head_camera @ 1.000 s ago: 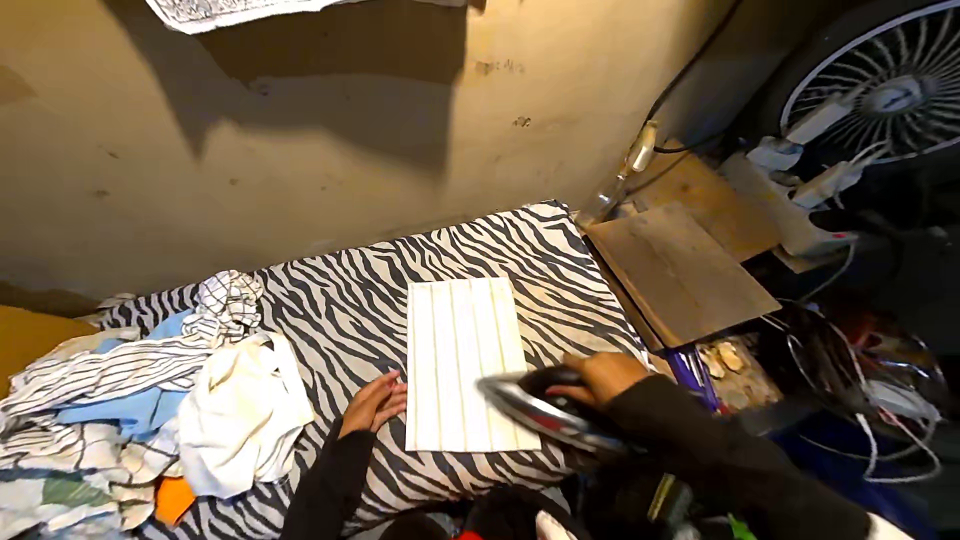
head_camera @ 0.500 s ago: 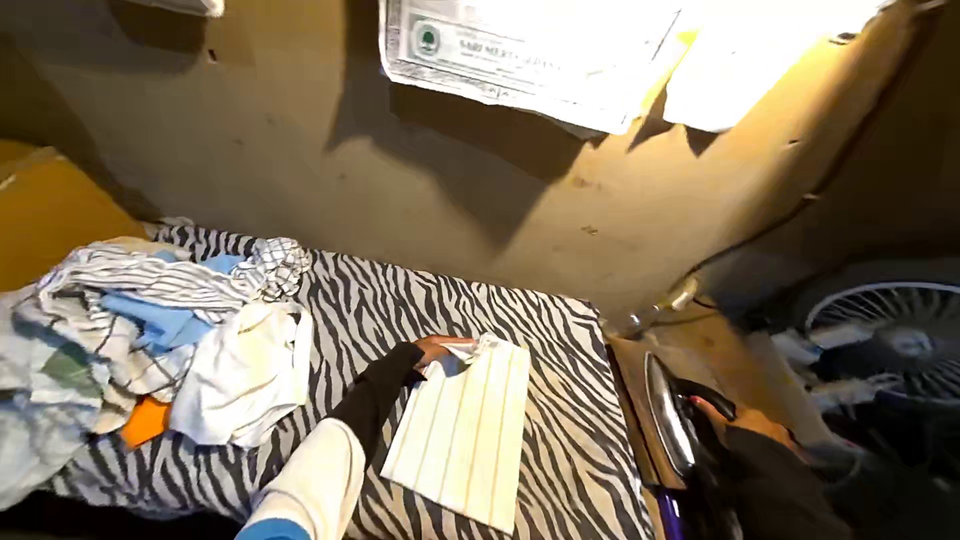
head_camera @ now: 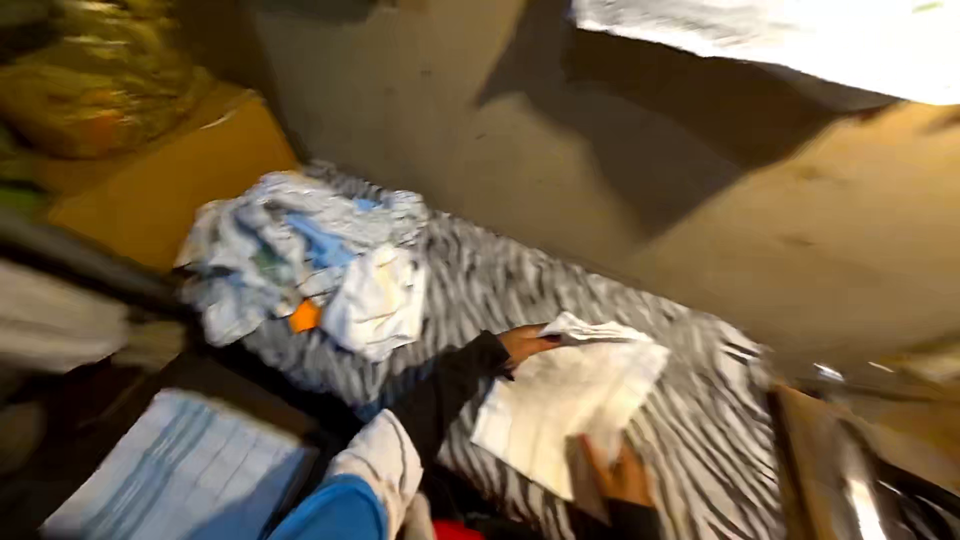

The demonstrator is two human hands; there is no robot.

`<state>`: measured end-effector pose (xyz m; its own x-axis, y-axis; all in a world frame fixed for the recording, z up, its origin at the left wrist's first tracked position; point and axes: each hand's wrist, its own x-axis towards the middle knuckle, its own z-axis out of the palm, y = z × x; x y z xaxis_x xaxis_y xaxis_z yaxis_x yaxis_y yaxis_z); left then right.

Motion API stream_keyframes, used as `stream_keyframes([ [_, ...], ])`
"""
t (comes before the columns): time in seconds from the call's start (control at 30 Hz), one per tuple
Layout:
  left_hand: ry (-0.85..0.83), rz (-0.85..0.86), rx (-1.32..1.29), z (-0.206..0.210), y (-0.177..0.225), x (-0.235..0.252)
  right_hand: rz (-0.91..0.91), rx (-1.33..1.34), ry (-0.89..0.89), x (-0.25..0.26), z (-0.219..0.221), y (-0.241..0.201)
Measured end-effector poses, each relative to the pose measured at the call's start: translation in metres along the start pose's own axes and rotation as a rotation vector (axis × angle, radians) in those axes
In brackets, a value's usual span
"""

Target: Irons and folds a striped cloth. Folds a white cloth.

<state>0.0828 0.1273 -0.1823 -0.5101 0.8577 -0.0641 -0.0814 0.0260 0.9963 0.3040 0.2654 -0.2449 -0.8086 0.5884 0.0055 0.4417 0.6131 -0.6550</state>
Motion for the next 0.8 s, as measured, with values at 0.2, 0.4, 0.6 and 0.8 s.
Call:
stream_keyframes([
  [0.2,0.824,0.238,-0.584,-0.033,0.028,-0.200,-0.270,0.394,-0.672,0.021,-0.010,-0.122],
  [0.4,1.427,0.370,-0.624,-0.055,0.006,-0.423,-0.683,0.664,-1.320,-0.013,0.097,-0.265],
  [0.6,1.794,0.098,-0.651,-0.068,-0.040,-0.551,-0.503,0.437,-1.641,-0.092,0.242,-0.333],
  [0.8,1.792,-0.376,-0.823,-0.099,-0.194,-0.587,-0.324,0.039,-1.568,-0.120,0.349,-0.242],
])
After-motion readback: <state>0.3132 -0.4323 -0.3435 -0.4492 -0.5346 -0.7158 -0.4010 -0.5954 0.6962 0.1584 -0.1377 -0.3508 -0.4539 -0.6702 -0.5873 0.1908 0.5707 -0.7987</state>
